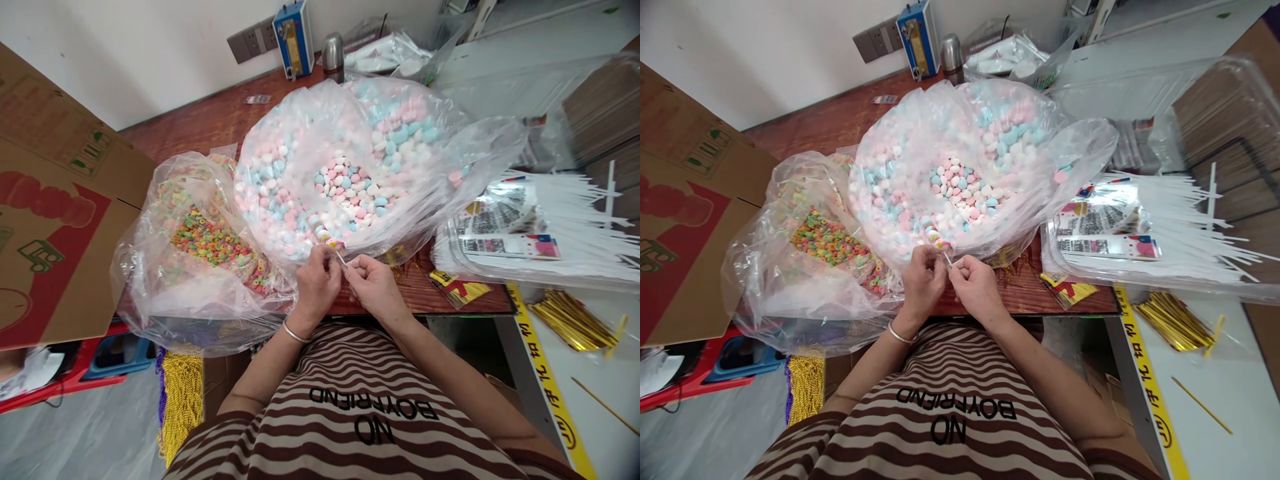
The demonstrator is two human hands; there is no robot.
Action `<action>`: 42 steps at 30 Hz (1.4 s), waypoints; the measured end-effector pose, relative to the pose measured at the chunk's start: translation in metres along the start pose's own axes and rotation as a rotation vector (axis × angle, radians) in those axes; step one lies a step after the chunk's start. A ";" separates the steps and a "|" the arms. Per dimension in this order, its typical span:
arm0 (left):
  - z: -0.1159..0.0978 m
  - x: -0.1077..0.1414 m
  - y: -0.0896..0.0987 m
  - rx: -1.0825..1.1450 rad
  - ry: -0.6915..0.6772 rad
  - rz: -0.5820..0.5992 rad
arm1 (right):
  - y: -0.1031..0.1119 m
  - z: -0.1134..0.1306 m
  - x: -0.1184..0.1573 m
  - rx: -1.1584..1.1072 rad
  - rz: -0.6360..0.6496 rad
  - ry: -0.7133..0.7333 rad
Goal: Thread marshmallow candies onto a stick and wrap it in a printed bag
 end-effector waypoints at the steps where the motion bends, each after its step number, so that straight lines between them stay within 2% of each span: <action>1: -0.003 0.002 -0.002 -0.017 -0.060 0.032 | 0.002 0.000 -0.002 0.006 -0.007 0.021; 3: -0.005 0.006 -0.005 0.069 -0.103 0.076 | 0.007 0.002 -0.004 -0.006 -0.015 0.065; 4: -0.004 0.006 -0.005 0.170 -0.059 0.071 | 0.008 0.003 -0.004 -0.033 -0.011 0.079; 7: 0.006 0.002 -0.007 0.677 0.256 0.025 | 0.004 0.009 0.001 -0.167 0.043 0.088; 9: 0.006 -0.006 -0.009 1.089 0.416 0.049 | -0.003 0.013 0.006 -0.254 0.103 0.078; 11: 0.000 -0.016 -0.006 1.424 0.469 0.067 | -0.012 0.014 0.011 -0.323 0.188 0.052; 14: -0.006 -0.031 0.007 1.690 0.458 0.009 | -0.021 0.013 0.015 -0.353 0.318 -0.024; 16: -0.008 -0.037 0.013 1.740 0.449 -0.033 | -0.017 0.015 0.014 -0.233 0.304 -0.024; 19: -0.012 -0.039 0.013 1.723 0.497 -0.053 | -0.004 0.027 0.010 0.051 0.139 0.128; 21: -0.014 -0.036 0.010 1.706 0.536 -0.049 | 0.002 0.034 0.007 0.170 0.077 0.204; 26: -0.016 -0.031 0.002 1.652 0.532 -0.019 | 0.004 0.039 0.002 0.426 0.035 0.204; 32: -0.018 -0.027 -0.002 1.608 0.456 -0.112 | 0.002 0.038 0.000 0.773 -0.033 0.235; 37: -0.018 -0.029 -0.005 1.618 0.530 -0.115 | 0.002 0.039 0.000 0.857 -0.061 0.355; 40: -0.015 -0.034 -0.005 1.623 0.604 -0.138 | 0.002 0.039 0.003 0.695 -0.028 0.436; 42: -0.013 -0.036 -0.006 1.616 0.644 -0.137 | 0.002 0.036 0.003 0.514 -0.007 0.422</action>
Point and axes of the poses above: each hand's wrist, its own x-axis away from the middle knuckle, its own y-axis out of the back of the hand, z = x × y, the point moved 4 cm from there along -x, towards the middle knuckle, and after that the axes turned 14 degrees about z, right-handed, at the moved point
